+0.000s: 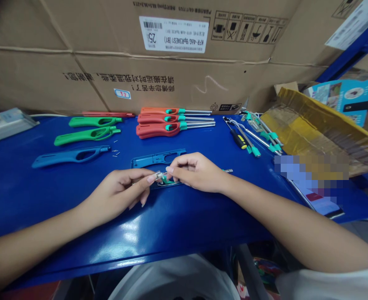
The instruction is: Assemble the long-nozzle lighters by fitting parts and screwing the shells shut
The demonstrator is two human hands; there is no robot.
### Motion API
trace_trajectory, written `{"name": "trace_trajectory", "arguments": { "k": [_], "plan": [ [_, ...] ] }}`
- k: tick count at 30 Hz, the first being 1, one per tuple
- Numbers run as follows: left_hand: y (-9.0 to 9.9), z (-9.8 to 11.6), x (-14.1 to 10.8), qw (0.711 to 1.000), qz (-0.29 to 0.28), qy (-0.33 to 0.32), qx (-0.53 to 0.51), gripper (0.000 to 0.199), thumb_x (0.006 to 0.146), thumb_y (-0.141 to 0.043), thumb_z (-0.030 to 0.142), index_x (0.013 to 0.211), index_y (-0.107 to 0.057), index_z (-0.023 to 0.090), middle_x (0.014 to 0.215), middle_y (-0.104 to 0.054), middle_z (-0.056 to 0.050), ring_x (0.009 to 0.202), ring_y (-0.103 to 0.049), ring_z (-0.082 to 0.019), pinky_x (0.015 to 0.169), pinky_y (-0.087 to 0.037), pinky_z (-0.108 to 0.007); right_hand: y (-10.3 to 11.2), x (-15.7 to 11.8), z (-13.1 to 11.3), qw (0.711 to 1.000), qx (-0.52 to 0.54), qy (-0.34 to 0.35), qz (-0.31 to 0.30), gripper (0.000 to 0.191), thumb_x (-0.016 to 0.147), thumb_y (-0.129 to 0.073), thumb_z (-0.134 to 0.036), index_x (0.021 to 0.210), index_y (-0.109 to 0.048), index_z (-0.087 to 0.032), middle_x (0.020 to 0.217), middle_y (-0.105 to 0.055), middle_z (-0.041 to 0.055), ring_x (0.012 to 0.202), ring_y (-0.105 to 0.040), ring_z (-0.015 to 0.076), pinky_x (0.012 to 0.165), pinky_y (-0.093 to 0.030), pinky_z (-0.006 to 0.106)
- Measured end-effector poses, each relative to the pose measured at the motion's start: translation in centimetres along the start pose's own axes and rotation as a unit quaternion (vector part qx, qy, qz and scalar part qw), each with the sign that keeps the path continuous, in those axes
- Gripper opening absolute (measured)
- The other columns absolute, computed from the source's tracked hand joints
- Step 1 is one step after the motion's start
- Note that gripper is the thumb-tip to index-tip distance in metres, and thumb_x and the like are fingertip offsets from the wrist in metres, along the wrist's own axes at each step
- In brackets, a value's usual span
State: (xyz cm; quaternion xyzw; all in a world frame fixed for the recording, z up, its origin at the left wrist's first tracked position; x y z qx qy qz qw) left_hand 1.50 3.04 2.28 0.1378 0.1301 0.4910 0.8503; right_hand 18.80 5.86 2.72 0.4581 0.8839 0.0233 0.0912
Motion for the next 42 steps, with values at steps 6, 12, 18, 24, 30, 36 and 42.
{"name": "trace_trajectory", "arguments": {
  "k": [6, 12, 18, 24, 30, 36, 42],
  "plan": [
    [0.11, 0.14, -0.17, 1.000, -0.001, 0.004, 0.002, 0.035, 0.100, -0.053, 0.044, 0.090, -0.072, 0.016, 0.056, -0.063, 0.004, 0.042, -0.046, -0.007, 0.044, -0.036, -0.017, -0.01, 0.06, 0.11, 1.000, 0.003, -0.006, -0.001, 0.041, 0.085, -0.072, -0.054, 0.077, -0.066, -0.014, 0.052, -0.052, -0.0065, 0.040, -0.040, 0.0041, 0.038, -0.029, 0.020],
    [0.13, 0.06, -0.11, 1.000, 0.003, 0.009, 0.004, 0.037, 0.099, -0.054, 0.045, 0.087, -0.072, 0.015, 0.057, -0.063, 0.003, 0.043, -0.047, -0.007, 0.044, -0.037, -0.017, 0.27, -0.09, 0.55, 1.000, 0.003, -0.004, 0.007, 0.035, 0.082, -0.077, -0.048, 0.087, -0.067, -0.015, 0.057, -0.054, -0.0072, 0.043, -0.042, 0.0039, 0.039, -0.029, 0.019],
    [-0.04, 0.11, 0.00, 1.000, -0.004, 0.008, 0.001, 0.035, 0.100, -0.054, 0.043, 0.092, -0.073, 0.015, 0.057, -0.062, 0.004, 0.042, -0.046, -0.007, 0.044, -0.036, -0.017, 0.34, -0.04, 0.54, 1.000, -0.010, 0.019, 0.008, 0.034, 0.082, -0.077, -0.047, 0.084, -0.067, -0.015, 0.060, -0.054, -0.0055, 0.049, -0.043, 0.0053, 0.045, -0.032, 0.020],
    [-0.15, -0.11, -0.14, 1.000, -0.003, 0.001, 0.004, 0.033, 0.100, -0.054, 0.043, 0.090, -0.071, 0.017, 0.056, -0.060, 0.005, 0.044, -0.044, -0.007, 0.045, -0.035, -0.017, 0.37, 0.10, 0.69, 0.999, -0.029, 0.037, 0.008, 0.034, 0.081, -0.078, -0.048, 0.083, -0.070, -0.015, 0.078, -0.064, 0.0018, 0.069, -0.055, 0.0113, 0.064, -0.045, 0.026],
    [-0.31, -0.04, -0.22, 1.000, 0.003, -0.015, 0.026, 0.033, 0.101, -0.052, 0.041, 0.090, -0.072, 0.016, 0.058, -0.060, 0.004, 0.052, -0.050, -0.008, 0.051, -0.038, -0.017, 0.40, 0.04, 0.67, 0.998, -0.031, 0.046, 0.005, 0.031, 0.082, -0.077, -0.044, 0.083, -0.070, -0.014, 0.079, -0.065, 0.0025, 0.072, -0.056, 0.0118, 0.067, -0.046, 0.025],
    [-0.30, 0.07, -0.12, 0.999, 0.009, -0.016, 0.026, 0.034, 0.100, -0.053, 0.043, 0.094, -0.073, 0.016, 0.058, -0.061, 0.004, 0.054, -0.053, -0.010, 0.053, -0.041, -0.018, 0.36, 0.12, 0.50, 0.999, -0.028, 0.042, 0.008, 0.032, 0.079, -0.079, -0.045, 0.081, -0.070, -0.015, 0.080, -0.068, 0.0033, 0.073, -0.060, 0.0125, 0.068, -0.049, 0.026],
    [-0.16, 0.03, 0.02, 1.000, 0.008, -0.006, 0.006, 0.032, 0.099, -0.055, 0.043, 0.095, -0.074, 0.017, 0.056, -0.060, 0.005, 0.044, -0.044, -0.007, 0.045, -0.035, -0.017, 0.16, 0.03, 0.43, 1.000, -0.004, -0.001, -0.001, 0.033, 0.082, -0.077, -0.047, 0.081, -0.066, -0.016, 0.052, -0.052, -0.0073, 0.043, -0.042, 0.0051, 0.040, -0.033, 0.019]
  ]
}}
Point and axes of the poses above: each hand's wrist, its own x-axis towards the middle knuckle, its own y-axis out of the back of the hand, z = x × y, the point moved 5 cm from there along x, towards the middle knuckle
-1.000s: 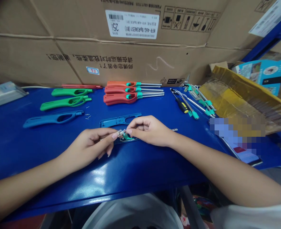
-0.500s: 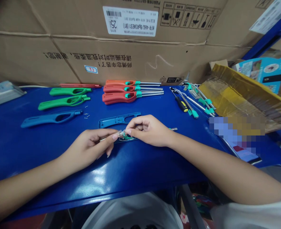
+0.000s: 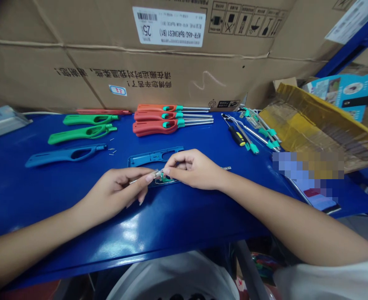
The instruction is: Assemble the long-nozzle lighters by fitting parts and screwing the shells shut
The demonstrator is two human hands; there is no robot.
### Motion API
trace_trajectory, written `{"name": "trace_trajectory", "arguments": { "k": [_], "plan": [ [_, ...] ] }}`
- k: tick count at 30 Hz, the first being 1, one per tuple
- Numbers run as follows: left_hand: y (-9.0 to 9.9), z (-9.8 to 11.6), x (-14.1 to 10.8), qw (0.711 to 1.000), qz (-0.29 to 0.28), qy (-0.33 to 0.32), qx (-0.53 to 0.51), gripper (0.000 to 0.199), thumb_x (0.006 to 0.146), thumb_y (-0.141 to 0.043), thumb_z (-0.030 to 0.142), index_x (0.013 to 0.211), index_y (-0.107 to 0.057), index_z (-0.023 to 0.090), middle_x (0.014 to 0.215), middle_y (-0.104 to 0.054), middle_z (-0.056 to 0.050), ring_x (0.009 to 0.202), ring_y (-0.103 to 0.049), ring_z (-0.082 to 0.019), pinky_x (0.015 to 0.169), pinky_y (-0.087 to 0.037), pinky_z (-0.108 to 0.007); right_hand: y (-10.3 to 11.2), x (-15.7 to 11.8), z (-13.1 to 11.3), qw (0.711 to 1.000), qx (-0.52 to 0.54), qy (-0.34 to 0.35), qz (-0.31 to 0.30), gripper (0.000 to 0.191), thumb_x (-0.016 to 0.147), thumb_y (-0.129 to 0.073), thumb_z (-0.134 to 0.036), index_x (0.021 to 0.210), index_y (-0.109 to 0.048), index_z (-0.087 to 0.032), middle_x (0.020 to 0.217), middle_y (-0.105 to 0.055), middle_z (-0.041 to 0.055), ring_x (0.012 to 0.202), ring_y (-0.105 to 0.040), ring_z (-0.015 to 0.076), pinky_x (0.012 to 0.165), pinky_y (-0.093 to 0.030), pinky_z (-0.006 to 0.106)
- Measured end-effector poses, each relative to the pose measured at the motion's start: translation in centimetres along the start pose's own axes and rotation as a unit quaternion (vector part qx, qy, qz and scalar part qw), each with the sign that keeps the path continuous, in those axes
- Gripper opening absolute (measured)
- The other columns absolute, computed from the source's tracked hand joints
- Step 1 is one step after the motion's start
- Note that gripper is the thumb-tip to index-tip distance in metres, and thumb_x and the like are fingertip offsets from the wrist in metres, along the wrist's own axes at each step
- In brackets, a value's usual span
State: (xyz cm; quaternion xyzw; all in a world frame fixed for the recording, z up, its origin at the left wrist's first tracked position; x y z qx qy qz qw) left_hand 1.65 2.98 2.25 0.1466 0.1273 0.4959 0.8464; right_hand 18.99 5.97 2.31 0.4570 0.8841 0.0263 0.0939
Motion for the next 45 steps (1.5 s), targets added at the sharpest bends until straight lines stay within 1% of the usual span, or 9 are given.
{"name": "trace_trajectory", "arguments": {
  "k": [3, 11, 16, 21, 24, 27, 31, 37, 45],
  "plan": [
    [0.02, 0.00, -0.03, 1.000, 0.000, 0.001, -0.015, 0.031, 0.099, -0.056, 0.043, 0.100, -0.074, 0.017, 0.057, -0.062, 0.005, 0.043, -0.045, -0.006, 0.044, -0.035, -0.017, 0.11, -0.02, 0.04, 1.000, 0.014, -0.019, 0.003, 0.035, 0.083, -0.076, -0.048, 0.080, -0.065, -0.015, 0.047, -0.048, -0.0089, 0.038, -0.038, 0.0043, 0.035, -0.027, 0.018],
    [0.08, -0.05, -0.14, 1.000, -0.002, 0.004, -0.011, 0.031, 0.099, -0.057, 0.043, 0.095, -0.074, 0.017, 0.057, -0.062, 0.005, 0.042, -0.044, -0.005, 0.043, -0.035, -0.016, 0.10, 0.08, -0.04, 0.999, 0.038, -0.005, 0.007, 0.035, 0.081, -0.078, -0.046, 0.083, -0.069, -0.013, 0.060, -0.060, -0.0041, 0.041, -0.042, 0.0033, 0.036, -0.029, 0.019],
    [0.07, -0.13, -0.08, 1.000, 0.000, -0.001, -0.010, 0.032, 0.099, -0.056, 0.043, 0.093, -0.073, 0.017, 0.058, -0.063, 0.005, 0.042, -0.045, -0.005, 0.044, -0.035, -0.016, 0.06, 0.04, 0.08, 0.999, 0.040, -0.005, 0.017, 0.034, 0.079, -0.080, -0.046, 0.084, -0.067, -0.015, 0.054, -0.053, -0.0081, 0.042, -0.040, 0.0038, 0.039, -0.028, 0.020],
    [-0.13, -0.14, -0.02, 1.000, 0.006, -0.004, -0.005, 0.031, 0.100, -0.054, 0.042, 0.097, -0.073, 0.018, 0.058, -0.063, 0.006, 0.045, -0.044, -0.005, 0.046, -0.035, -0.015, 0.10, 0.11, 0.15, 0.998, 0.041, 0.007, 0.048, 0.032, 0.072, -0.086, -0.039, 0.079, -0.069, -0.013, 0.066, -0.063, -0.0026, 0.058, -0.053, 0.0059, 0.054, -0.040, 0.020],
    [-0.23, -0.07, -0.07, 1.000, 0.012, -0.011, 0.005, 0.032, 0.101, -0.053, 0.040, 0.091, -0.073, 0.017, 0.058, -0.063, 0.006, 0.046, -0.043, -0.005, 0.046, -0.034, -0.015, 0.04, 0.14, 0.26, 0.997, 0.045, -0.002, 0.057, 0.031, 0.070, -0.087, -0.038, 0.079, -0.070, -0.013, 0.070, -0.066, -0.0008, 0.063, -0.057, 0.0074, 0.060, -0.044, 0.021],
    [-0.31, -0.01, -0.16, 1.000, 0.017, -0.017, 0.014, 0.034, 0.101, -0.054, 0.040, 0.084, -0.072, 0.017, 0.057, -0.063, 0.005, 0.049, -0.045, -0.006, 0.048, -0.033, -0.016, -0.13, 0.07, 0.23, 0.998, 0.041, 0.000, 0.053, 0.030, 0.072, -0.085, -0.037, 0.079, -0.069, -0.013, 0.065, -0.064, -0.0024, 0.056, -0.054, 0.0063, 0.053, -0.041, 0.020],
    [-0.35, -0.08, -0.23, 1.000, 0.018, -0.017, 0.010, 0.033, 0.101, -0.055, 0.040, 0.087, -0.073, 0.017, 0.058, -0.064, 0.005, 0.050, -0.047, -0.006, 0.050, -0.035, -0.016, -0.34, -0.07, 0.24, 0.999, 0.022, 0.001, 0.039, 0.029, 0.079, -0.080, -0.038, 0.081, -0.067, -0.013, 0.056, -0.057, -0.0057, 0.044, -0.044, 0.0044, 0.042, -0.031, 0.020],
    [-0.17, -0.44, -0.02, 0.999, 0.008, -0.006, -0.032, 0.032, 0.101, -0.055, 0.041, 0.110, -0.074, 0.017, 0.060, -0.065, 0.006, 0.042, -0.042, -0.005, 0.044, -0.034, -0.016, -0.19, -0.08, -0.11, 0.999, 0.033, 0.004, 0.025, 0.035, 0.081, -0.079, -0.045, 0.081, -0.064, -0.013, 0.051, -0.053, -0.0071, 0.044, -0.045, 0.0050, 0.041, -0.034, 0.019],
    [0.01, -0.53, -0.08, 0.999, 0.008, 0.006, -0.041, 0.033, 0.100, -0.056, 0.041, 0.111, -0.074, 0.016, 0.060, -0.066, 0.004, 0.043, -0.043, -0.005, 0.043, -0.034, -0.016, 0.28, 0.15, 0.33, 0.998, 0.054, -0.003, 0.023, 0.039, 0.079, -0.080, -0.049, 0.083, -0.066, -0.013, 0.056, -0.055, -0.0063, 0.043, -0.042, 0.0037, 0.039, -0.029, 0.019]
  ]
}}
Point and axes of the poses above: each hand's wrist, its own x-axis towards the middle knuckle, its own y-axis out of the back of the hand, z = x × y, the point moved 5 cm from there along x, towards the middle knuckle
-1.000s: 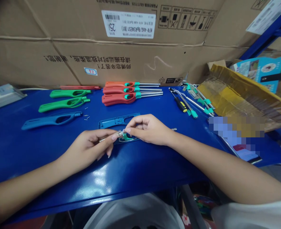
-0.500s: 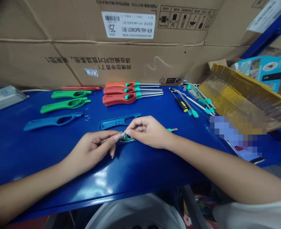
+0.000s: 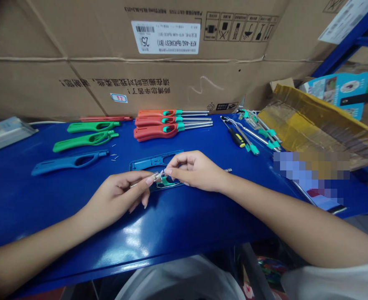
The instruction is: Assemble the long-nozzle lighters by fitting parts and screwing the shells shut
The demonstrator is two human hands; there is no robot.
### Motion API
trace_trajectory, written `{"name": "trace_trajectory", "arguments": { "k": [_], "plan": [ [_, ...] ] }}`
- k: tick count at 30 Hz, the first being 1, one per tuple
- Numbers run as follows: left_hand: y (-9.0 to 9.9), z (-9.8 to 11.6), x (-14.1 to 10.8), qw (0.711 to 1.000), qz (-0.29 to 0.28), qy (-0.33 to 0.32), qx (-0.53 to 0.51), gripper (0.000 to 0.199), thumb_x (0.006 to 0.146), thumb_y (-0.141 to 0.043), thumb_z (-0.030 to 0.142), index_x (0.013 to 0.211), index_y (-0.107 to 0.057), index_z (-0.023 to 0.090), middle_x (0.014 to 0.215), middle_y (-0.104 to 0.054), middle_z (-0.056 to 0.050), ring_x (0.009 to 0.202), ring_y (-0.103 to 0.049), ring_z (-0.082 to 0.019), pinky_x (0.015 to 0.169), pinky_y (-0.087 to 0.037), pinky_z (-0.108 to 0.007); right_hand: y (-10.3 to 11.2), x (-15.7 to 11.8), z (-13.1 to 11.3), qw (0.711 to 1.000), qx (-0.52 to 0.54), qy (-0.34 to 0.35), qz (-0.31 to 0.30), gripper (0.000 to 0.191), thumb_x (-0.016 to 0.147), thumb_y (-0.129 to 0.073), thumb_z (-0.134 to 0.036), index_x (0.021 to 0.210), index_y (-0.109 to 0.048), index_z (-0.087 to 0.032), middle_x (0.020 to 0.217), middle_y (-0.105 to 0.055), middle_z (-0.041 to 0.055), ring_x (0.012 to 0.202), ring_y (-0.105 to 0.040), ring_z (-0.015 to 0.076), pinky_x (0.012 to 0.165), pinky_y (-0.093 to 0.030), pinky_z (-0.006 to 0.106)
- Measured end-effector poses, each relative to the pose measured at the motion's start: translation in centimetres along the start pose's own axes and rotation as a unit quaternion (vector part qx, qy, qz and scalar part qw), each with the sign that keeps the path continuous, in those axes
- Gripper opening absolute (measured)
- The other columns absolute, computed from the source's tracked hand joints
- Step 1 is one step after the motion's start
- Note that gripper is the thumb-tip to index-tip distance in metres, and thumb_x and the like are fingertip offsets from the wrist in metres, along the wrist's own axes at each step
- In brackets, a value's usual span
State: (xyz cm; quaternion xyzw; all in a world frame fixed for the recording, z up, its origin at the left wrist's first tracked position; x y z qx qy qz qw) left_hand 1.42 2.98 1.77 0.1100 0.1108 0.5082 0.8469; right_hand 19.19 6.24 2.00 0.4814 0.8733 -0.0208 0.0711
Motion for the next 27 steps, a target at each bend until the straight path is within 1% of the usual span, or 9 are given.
{"name": "trace_trajectory", "arguments": {
  "k": [5, 9, 13, 17, 19, 24, 27],
  "plan": [
    [-0.12, 0.04, 0.05, 1.000, -0.002, -0.001, 0.002, 0.032, 0.101, -0.055, 0.040, 0.106, -0.075, 0.016, 0.059, -0.065, 0.004, 0.042, -0.042, -0.005, 0.042, -0.033, -0.016, -0.20, -0.04, -0.11, 1.000, 0.006, 0.004, 0.011, 0.037, 0.077, -0.081, -0.046, 0.081, -0.066, -0.013, 0.057, -0.054, -0.0068, 0.046, -0.041, 0.0037, 0.042, -0.027, 0.020],
    [-0.20, 0.00, 0.17, 1.000, -0.001, -0.004, 0.006, 0.032, 0.100, -0.055, 0.040, 0.103, -0.075, 0.016, 0.058, -0.064, 0.005, 0.042, -0.041, -0.005, 0.042, -0.033, -0.016, -0.27, -0.10, -0.36, 1.000, -0.008, 0.011, 0.016, 0.032, 0.076, -0.082, -0.042, 0.079, -0.067, -0.013, 0.058, -0.055, -0.0065, 0.049, -0.043, 0.0043, 0.045, -0.030, 0.021],
    [-0.24, -0.04, 0.26, 1.000, -0.002, -0.003, 0.000, 0.031, 0.100, -0.055, 0.040, 0.105, -0.075, 0.017, 0.058, -0.064, 0.005, 0.041, -0.040, -0.005, 0.042, -0.032, -0.016, -0.23, -0.06, -0.27, 1.000, -0.011, 0.005, 0.021, 0.031, 0.073, -0.084, -0.039, 0.079, -0.068, -0.013, 0.065, -0.060, -0.0040, 0.056, -0.049, 0.0059, 0.053, -0.038, 0.022],
    [-0.24, -0.01, 0.20, 1.000, -0.003, -0.003, 0.001, 0.032, 0.100, -0.055, 0.041, 0.094, -0.075, 0.016, 0.058, -0.064, 0.005, 0.041, -0.040, -0.004, 0.042, -0.032, -0.016, -0.27, 0.07, -0.08, 1.000, -0.015, 0.001, 0.024, 0.032, 0.070, -0.086, -0.039, 0.079, -0.068, -0.013, 0.072, -0.064, -0.0010, 0.064, -0.055, 0.0080, 0.061, -0.044, 0.023],
    [-0.24, 0.01, 0.14, 1.000, -0.003, -0.001, 0.002, 0.032, 0.100, -0.055, 0.041, 0.095, -0.075, 0.016, 0.058, -0.063, 0.005, 0.041, -0.039, -0.004, 0.042, -0.032, -0.016, -0.33, 0.07, -0.14, 1.000, -0.019, 0.007, 0.023, 0.033, 0.072, -0.084, -0.041, 0.078, -0.067, -0.014, 0.070, -0.063, -0.0018, 0.062, -0.054, 0.0072, 0.059, -0.043, 0.022],
    [-0.13, 0.07, 0.06, 1.000, 0.003, 0.005, 0.000, 0.033, 0.100, -0.056, 0.042, 0.108, -0.075, 0.017, 0.059, -0.064, 0.005, 0.042, -0.041, -0.005, 0.043, -0.033, -0.017, -0.44, -0.04, -0.54, 0.999, -0.035, 0.018, 0.017, 0.033, 0.080, -0.077, -0.046, 0.079, -0.065, -0.015, 0.056, -0.053, -0.0071, 0.048, -0.042, 0.0048, 0.045, -0.031, 0.021],
    [-0.12, 0.11, 0.08, 1.000, 0.000, 0.011, 0.002, 0.034, 0.100, -0.056, 0.043, 0.111, -0.075, 0.016, 0.059, -0.064, 0.005, 0.041, -0.041, -0.006, 0.043, -0.033, -0.018, -0.45, -0.03, -0.64, 0.999, -0.043, 0.019, 0.016, 0.032, 0.082, -0.076, -0.045, 0.079, -0.066, -0.015, 0.059, -0.057, -0.0056, 0.048, -0.044, 0.0047, 0.045, -0.032, 0.022]
  ]
}}
Point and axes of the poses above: each hand's wrist, its own x-axis towards the middle knuckle, its own y-axis out of the back of the hand, z = x × y, the point moved 5 cm from there along x, towards the middle knuckle
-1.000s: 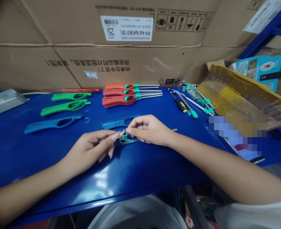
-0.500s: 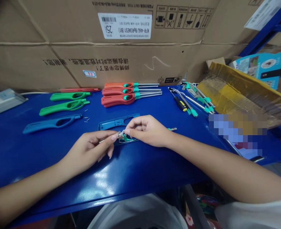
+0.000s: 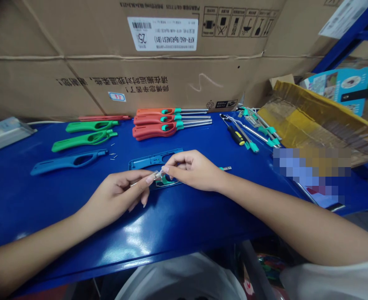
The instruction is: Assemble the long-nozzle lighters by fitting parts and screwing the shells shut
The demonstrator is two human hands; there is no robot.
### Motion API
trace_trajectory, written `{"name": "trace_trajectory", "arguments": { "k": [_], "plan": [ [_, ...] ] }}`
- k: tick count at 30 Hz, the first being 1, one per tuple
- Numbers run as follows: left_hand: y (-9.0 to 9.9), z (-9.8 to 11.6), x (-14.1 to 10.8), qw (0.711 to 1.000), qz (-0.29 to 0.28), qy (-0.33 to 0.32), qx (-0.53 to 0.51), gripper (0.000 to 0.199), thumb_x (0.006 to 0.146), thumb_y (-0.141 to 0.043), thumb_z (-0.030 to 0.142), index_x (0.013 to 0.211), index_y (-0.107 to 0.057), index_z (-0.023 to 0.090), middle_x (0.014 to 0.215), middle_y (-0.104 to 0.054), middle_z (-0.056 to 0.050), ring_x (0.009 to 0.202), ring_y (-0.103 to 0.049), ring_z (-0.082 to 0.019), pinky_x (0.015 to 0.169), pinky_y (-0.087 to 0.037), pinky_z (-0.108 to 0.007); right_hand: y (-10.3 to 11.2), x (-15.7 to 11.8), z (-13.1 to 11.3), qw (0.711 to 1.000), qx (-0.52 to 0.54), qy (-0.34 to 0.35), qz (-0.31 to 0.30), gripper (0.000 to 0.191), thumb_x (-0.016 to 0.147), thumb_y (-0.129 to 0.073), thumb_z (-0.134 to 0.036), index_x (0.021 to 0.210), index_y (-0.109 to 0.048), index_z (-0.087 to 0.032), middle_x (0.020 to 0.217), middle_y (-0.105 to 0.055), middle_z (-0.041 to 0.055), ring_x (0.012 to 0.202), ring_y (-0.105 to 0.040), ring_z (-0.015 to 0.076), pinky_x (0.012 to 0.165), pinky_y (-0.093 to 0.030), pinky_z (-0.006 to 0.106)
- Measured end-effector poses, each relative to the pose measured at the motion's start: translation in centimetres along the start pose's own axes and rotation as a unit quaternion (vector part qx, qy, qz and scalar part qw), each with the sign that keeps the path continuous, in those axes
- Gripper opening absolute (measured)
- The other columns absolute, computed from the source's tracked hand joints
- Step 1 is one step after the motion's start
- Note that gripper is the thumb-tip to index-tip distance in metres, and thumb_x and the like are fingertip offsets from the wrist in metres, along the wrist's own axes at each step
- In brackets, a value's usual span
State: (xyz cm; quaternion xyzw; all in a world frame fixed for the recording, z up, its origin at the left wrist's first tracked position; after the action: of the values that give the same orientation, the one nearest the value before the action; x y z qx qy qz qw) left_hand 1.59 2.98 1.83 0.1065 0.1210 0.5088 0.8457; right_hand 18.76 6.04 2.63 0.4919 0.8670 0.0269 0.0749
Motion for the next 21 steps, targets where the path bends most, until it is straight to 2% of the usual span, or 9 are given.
{"name": "trace_trajectory", "arguments": {
  "k": [7, 12, 18, 21],
  "plan": [
    [0.03, 0.05, -0.01, 1.000, -0.004, 0.000, 0.013, 0.034, 0.100, -0.056, 0.043, 0.109, -0.074, 0.016, 0.060, -0.065, 0.004, 0.042, -0.042, -0.006, 0.043, -0.034, -0.018, 0.17, 0.02, 0.20, 1.000, 0.014, 0.007, -0.004, 0.034, 0.081, -0.076, -0.047, 0.083, -0.068, -0.015, 0.062, -0.058, -0.0053, 0.049, -0.044, 0.0046, 0.045, -0.032, 0.022],
    [0.11, -0.06, -0.09, 1.000, 0.000, -0.003, 0.008, 0.036, 0.100, -0.055, 0.045, 0.098, -0.074, 0.015, 0.059, -0.064, 0.004, 0.042, -0.042, -0.006, 0.044, -0.035, -0.018, 0.26, -0.04, 0.40, 1.000, 0.022, 0.006, -0.009, 0.033, 0.081, -0.078, -0.046, 0.084, -0.066, -0.015, 0.058, -0.053, -0.0072, 0.048, -0.043, 0.0051, 0.045, -0.031, 0.022],
    [-0.08, 0.01, 0.01, 1.000, -0.006, 0.001, 0.010, 0.034, 0.100, -0.055, 0.044, 0.101, -0.074, 0.015, 0.059, -0.064, 0.004, 0.043, -0.042, -0.006, 0.043, -0.034, -0.017, 0.24, -0.06, 0.72, 1.000, 0.013, 0.001, 0.013, 0.032, 0.075, -0.082, -0.042, 0.082, -0.068, -0.015, 0.072, -0.063, -0.0005, 0.064, -0.054, 0.0094, 0.060, -0.043, 0.024],
    [-0.14, 0.05, -0.03, 1.000, -0.005, 0.004, 0.008, 0.034, 0.100, -0.054, 0.044, 0.102, -0.075, 0.016, 0.059, -0.064, 0.004, 0.042, -0.040, -0.006, 0.042, -0.032, -0.017, 0.22, -0.12, 0.83, 1.000, 0.006, 0.006, 0.016, 0.027, 0.077, -0.080, -0.038, 0.082, -0.069, -0.015, 0.077, -0.065, 0.0012, 0.068, -0.057, 0.0105, 0.065, -0.045, 0.024]
  ]
}}
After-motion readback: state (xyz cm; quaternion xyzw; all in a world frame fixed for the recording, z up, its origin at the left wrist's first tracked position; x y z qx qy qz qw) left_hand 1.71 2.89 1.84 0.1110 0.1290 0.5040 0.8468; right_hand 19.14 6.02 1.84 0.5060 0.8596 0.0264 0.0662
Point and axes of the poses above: each hand's wrist, its own x-axis towards the middle knuckle, its own y-axis out of the back of the hand, z = x × y, the point moved 5 cm from there along x, towards the middle knuckle
